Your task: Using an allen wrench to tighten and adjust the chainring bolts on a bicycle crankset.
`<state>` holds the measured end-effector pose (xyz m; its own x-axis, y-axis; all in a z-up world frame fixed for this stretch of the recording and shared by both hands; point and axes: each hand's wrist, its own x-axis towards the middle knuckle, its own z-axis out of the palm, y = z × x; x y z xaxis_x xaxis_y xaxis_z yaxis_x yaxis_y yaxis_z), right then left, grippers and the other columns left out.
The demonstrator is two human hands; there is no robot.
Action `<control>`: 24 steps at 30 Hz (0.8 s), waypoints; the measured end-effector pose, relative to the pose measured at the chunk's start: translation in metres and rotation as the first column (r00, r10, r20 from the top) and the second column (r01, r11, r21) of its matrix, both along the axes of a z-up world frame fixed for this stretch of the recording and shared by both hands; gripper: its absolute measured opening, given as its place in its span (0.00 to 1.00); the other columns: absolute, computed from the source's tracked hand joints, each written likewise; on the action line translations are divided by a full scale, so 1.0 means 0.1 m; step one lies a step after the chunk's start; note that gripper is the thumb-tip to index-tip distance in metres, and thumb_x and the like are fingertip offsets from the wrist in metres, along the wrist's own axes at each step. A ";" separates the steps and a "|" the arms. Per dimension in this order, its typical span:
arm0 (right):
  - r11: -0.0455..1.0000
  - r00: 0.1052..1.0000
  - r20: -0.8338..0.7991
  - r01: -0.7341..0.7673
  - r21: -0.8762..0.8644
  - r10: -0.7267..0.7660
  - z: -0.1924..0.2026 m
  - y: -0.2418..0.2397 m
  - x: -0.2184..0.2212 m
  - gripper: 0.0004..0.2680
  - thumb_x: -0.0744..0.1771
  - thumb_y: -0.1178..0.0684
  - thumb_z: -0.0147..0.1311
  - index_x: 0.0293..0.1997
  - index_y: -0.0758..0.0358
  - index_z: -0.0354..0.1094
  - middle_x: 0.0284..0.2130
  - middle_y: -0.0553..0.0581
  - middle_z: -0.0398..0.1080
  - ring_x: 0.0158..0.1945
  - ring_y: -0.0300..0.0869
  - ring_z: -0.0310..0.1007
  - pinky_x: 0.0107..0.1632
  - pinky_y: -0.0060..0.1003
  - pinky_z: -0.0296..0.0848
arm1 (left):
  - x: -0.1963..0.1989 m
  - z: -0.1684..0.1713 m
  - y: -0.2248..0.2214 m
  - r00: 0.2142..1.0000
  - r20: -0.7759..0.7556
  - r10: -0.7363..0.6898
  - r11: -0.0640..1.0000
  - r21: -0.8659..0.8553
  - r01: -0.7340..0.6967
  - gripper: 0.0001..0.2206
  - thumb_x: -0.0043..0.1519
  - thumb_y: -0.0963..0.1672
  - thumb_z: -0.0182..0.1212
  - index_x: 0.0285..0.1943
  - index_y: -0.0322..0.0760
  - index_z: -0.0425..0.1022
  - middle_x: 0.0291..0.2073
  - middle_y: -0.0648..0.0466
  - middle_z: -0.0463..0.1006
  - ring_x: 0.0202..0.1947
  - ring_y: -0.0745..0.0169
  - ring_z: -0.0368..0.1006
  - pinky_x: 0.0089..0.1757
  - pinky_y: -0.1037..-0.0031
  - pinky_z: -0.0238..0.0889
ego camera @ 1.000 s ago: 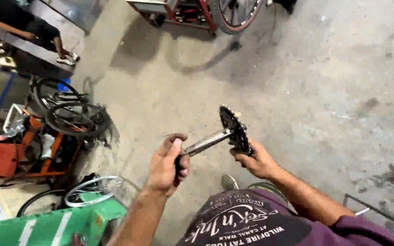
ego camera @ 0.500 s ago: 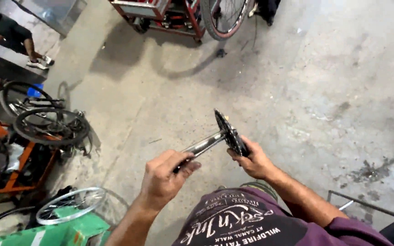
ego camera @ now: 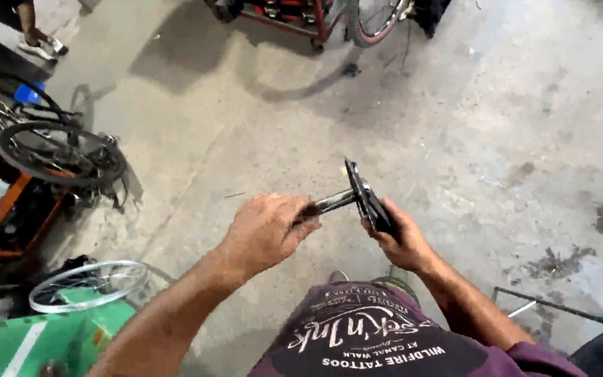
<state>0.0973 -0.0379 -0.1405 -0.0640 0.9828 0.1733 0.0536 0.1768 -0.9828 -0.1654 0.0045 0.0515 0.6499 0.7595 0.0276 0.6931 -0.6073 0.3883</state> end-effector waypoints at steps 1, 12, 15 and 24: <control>1.000 1.000 0.000 0.007 -0.004 -0.007 -0.03 -0.04 -0.06 0.11 0.62 0.69 0.57 0.46 0.63 0.74 0.16 0.59 0.72 0.19 0.44 0.71 0.28 0.39 0.74 | -0.07 -0.12 0.02 1.000 0.000 -0.007 1.000 -0.004 0.007 0.11 0.65 0.49 0.62 0.49 0.40 0.77 0.33 0.49 0.83 0.40 0.43 0.80 0.41 0.56 0.71; 0.979 0.991 -0.001 0.133 -0.155 -0.135 0.02 -0.59 -0.44 0.08 0.63 0.65 0.60 0.43 0.62 0.75 0.18 0.60 0.76 0.18 0.44 0.72 0.24 0.40 0.73 | -0.22 -0.33 0.11 0.940 -0.271 -0.208 0.939 0.213 0.270 0.12 0.69 0.51 0.47 0.44 0.49 0.75 0.30 0.56 0.76 0.37 0.52 0.77 0.39 0.62 0.71; 0.966 0.979 0.018 0.203 -0.162 -0.203 -0.09 -0.76 -0.41 0.07 0.64 0.63 0.60 0.45 0.62 0.74 0.18 0.61 0.75 0.17 0.46 0.72 0.23 0.41 0.73 | 0.10 -0.40 0.04 0.948 -0.149 -0.280 0.936 0.175 0.304 0.09 0.67 0.49 0.52 0.48 0.46 0.74 0.33 0.53 0.77 0.37 0.47 0.79 0.37 0.57 0.74; 0.905 0.910 0.000 0.413 -0.102 -0.415 0.09 -1.52 0.19 0.05 0.62 0.64 0.59 0.35 0.59 0.73 0.16 0.57 0.74 0.19 0.45 0.69 0.27 0.40 0.71 | 1.21 -0.49 -0.41 0.898 0.190 -0.397 0.917 0.129 0.378 0.10 0.63 0.47 0.60 0.53 0.51 0.76 0.35 0.58 0.77 0.38 0.48 0.81 0.38 0.60 0.76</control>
<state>0.1166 -0.1904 -0.1316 0.3552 0.9320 0.0720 0.0800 0.0464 -0.9957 -0.0447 -0.0368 0.0024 0.8643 0.4371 0.2488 0.3053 -0.8491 0.4312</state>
